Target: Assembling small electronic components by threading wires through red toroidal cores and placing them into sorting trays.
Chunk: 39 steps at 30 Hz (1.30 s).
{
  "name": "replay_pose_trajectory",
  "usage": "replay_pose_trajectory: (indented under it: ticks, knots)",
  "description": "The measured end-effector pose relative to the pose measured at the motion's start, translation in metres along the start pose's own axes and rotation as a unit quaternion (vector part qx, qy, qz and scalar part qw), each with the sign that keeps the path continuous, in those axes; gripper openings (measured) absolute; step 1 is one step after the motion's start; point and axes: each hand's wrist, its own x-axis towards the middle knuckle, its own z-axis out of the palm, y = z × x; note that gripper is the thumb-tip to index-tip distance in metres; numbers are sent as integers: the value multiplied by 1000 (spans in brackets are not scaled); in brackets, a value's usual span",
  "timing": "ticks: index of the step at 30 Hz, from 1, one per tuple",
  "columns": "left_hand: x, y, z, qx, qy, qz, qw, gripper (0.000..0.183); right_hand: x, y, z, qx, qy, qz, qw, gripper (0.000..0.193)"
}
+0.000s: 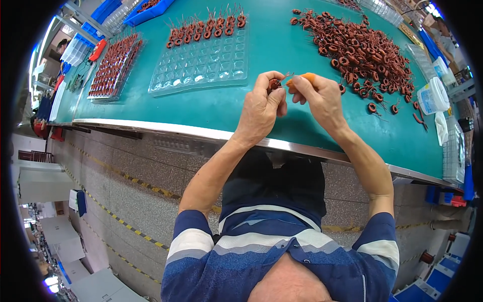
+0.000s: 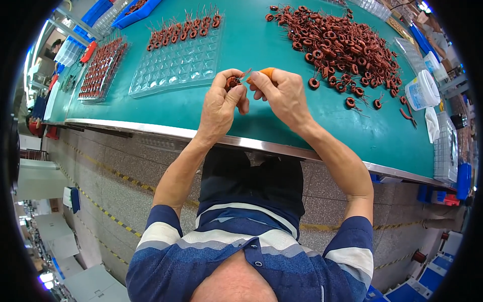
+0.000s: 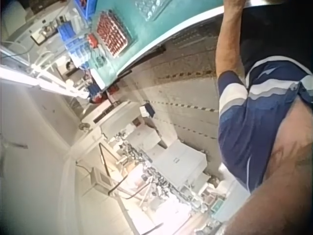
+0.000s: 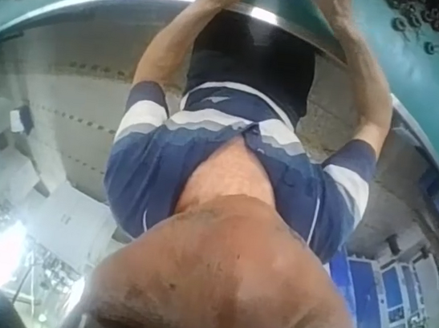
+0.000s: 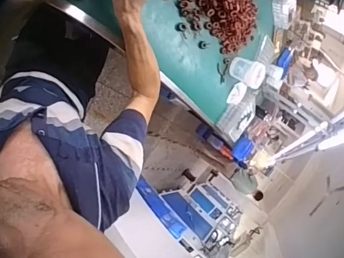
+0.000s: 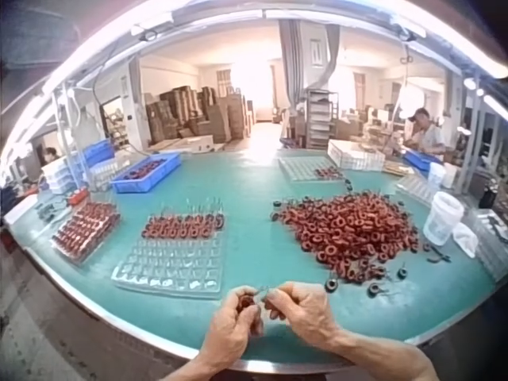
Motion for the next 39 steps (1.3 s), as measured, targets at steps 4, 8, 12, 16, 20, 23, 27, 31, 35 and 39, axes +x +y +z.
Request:
replay_pose_trajectory:
  ticks: [4,8,12,16,20,23,27,31,35,39]
  knots:
    - [-2,3,7,49,18,33,998,21,-3,-2,-12,51,-4,31,998,30]
    - [-4,0,3,41,13,36,998,25,6,10,-16,211,-79,111,968,30]
    - [-7,0,-1,45,12,28,999,28,5,12,-14,234,-100,142,957,30]
    - [-8,6,-3,48,-5,26,999,34,7,16,-16,254,-112,150,949,32]
    - [-6,3,-6,37,-1,13,999,37,5,8,-13,195,-88,83,973,35]
    - [-6,5,-8,46,-22,9,999,37,5,7,-13,194,-101,56,974,35]
    - [-5,4,-14,-33,-47,-7,998,38,3,7,-9,157,-116,32,980,34]
    - [-6,9,-20,-123,-100,-75,985,33,2,2,-11,73,-100,9,992,27]
    - [-7,5,-28,-196,-182,-126,955,33,2,-2,-11,29,-99,2,995,17]
    - [-9,-3,-17,-6,-123,-18,992,35,6,1,-12,50,-88,41,994,26]
